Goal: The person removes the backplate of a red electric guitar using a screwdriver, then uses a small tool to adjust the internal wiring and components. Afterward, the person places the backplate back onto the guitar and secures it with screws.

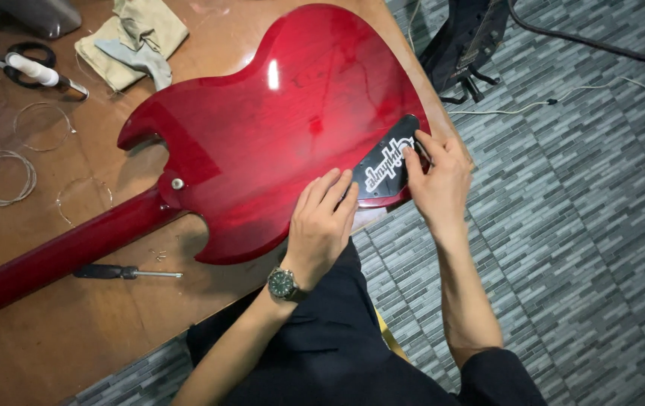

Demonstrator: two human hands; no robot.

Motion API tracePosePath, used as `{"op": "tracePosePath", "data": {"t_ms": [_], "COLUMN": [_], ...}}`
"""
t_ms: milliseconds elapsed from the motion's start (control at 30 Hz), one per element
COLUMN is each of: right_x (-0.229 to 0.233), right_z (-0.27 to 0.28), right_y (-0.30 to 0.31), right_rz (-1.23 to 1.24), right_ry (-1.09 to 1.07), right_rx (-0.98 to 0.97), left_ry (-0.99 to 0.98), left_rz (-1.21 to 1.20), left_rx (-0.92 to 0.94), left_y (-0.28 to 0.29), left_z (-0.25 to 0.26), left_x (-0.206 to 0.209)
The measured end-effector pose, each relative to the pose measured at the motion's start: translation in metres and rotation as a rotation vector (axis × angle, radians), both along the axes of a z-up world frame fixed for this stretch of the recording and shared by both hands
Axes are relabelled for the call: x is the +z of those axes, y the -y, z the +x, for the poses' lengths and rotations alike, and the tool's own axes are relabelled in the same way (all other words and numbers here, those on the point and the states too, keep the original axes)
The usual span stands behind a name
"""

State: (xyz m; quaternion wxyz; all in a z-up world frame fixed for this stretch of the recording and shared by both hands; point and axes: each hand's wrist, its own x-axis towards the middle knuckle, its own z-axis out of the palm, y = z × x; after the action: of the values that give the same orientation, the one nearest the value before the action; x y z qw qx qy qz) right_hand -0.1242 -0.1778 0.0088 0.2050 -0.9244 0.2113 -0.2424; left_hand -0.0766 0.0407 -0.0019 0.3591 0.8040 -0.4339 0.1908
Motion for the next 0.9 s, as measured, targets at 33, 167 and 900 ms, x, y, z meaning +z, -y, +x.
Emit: {"op": "tracePosePath", "data": {"t_ms": [33,167,900], "right_x": [-0.004,-0.011,0.001], "right_z": [0.0,0.0,0.006], "right_y": [-0.001,-0.003,0.015], "right_rz": [-0.003,0.027,0.191], "right_ry": [0.001,0.068,0.095], "right_rx": [-0.004,0.004,0.121], "left_ry": [0.001,0.025,0.144], "left_rz": [-0.003,0.042,0.113], "left_rx": [-0.004,0.026,0.151], "left_y": [0.0,0.005,0.055], "left_z": [0.0,-0.006,-0.032], "left_x": [-0.001,0.001,-0.024]}}
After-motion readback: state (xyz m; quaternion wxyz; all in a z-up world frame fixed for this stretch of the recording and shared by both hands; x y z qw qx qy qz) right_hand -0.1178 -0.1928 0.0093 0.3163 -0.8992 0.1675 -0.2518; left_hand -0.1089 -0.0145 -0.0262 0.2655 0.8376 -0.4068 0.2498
